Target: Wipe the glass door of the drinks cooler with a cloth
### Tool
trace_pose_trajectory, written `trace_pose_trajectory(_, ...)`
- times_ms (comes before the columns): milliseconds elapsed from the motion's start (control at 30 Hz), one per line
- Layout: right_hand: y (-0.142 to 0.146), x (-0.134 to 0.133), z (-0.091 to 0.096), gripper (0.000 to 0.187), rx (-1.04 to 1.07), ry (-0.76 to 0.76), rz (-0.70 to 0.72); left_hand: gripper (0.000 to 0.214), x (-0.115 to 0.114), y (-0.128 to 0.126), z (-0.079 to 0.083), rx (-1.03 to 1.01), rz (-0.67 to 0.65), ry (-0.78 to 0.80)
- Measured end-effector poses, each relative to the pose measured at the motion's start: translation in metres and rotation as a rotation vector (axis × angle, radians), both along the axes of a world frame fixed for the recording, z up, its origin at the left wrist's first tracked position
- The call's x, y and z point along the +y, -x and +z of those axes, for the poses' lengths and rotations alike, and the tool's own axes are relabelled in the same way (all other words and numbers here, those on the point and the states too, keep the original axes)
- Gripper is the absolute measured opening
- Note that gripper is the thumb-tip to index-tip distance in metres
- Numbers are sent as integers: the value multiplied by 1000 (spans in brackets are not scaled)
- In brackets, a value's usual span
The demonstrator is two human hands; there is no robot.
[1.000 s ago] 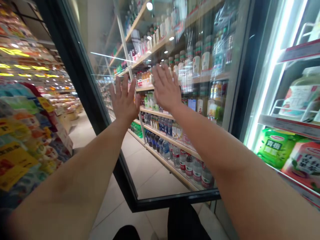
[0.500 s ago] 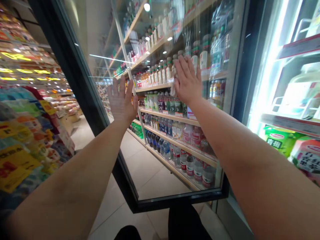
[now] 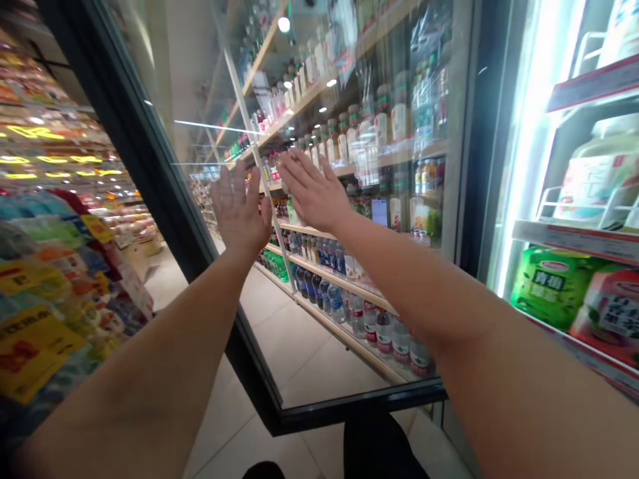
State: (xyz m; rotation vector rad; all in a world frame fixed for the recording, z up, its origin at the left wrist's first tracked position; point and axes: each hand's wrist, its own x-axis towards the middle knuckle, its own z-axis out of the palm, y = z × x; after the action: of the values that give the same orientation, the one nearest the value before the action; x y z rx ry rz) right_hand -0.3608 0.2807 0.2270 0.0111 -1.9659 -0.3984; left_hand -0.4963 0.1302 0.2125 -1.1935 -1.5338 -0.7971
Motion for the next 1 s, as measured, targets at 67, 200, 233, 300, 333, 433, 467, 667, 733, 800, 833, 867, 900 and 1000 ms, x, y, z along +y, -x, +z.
trace_pose_trajectory(67, -15, 13, 3, 65, 40, 42, -33, 61, 0, -1, 0, -12, 0, 3)
trace_pose_trajectory(200, -55, 59, 3, 66, 206, 175, -163, 60, 0, -3, 1, -38, -3, 2)
trace_pose_trajectory(233, -63, 70, 1, 66, 266, 219, -192, 60, 0, -3, 2, -36, -4, 0)
trace_pose_trajectory(300, -72, 87, -2, 66, 379, 312, -227, 60, 0, -3, 2, -19, 0, -6)
trace_pose_trajectory(333, -73, 91, -4, 67, 425, 350, -233, 59, 0, -3, 2, -6, 1, -10)
trace_pose_trajectory(433, -61, 84, -4, 67, 469, 392, -220, 59, 0, -2, 1, 28, 2, -22)
trace_pose_trajectory(467, -53, 75, -4, 66, 458, 383, -213, 59, 0, -2, 1, 34, 7, -23)
trace_pose_trajectory(667, -10, 6, -25, 61, 134, 58, -91, 66, 0, -6, 2, 8, 58, -9)
trace_pose_trajectory(733, -6, -2, -31, 60, 26, -68, -42, 72, 0, -7, 2, -8, 55, -10)
trace_pose_trajectory(800, -9, 3, -32, 59, -12, -103, -30, 72, 1, -6, 2, -11, 57, -11)
trace_pose_trajectory(833, -14, 9, -30, 59, -4, -86, -39, 69, 1, -6, 1, -6, 57, -11)
trace_pose_trajectory(867, -20, 18, -27, 60, 18, -53, -55, 67, 0, -5, 1, 2, 56, -10)
trace_pose_trajectory(900, -27, 29, -25, 61, 53, -9, -78, 64, 0, -4, 1, 8, 51, -12)
trace_pose_trajectory(1000, -53, 66, -25, 63, 197, 140, -150, 61, 0, -3, 0, 6, 27, -11)
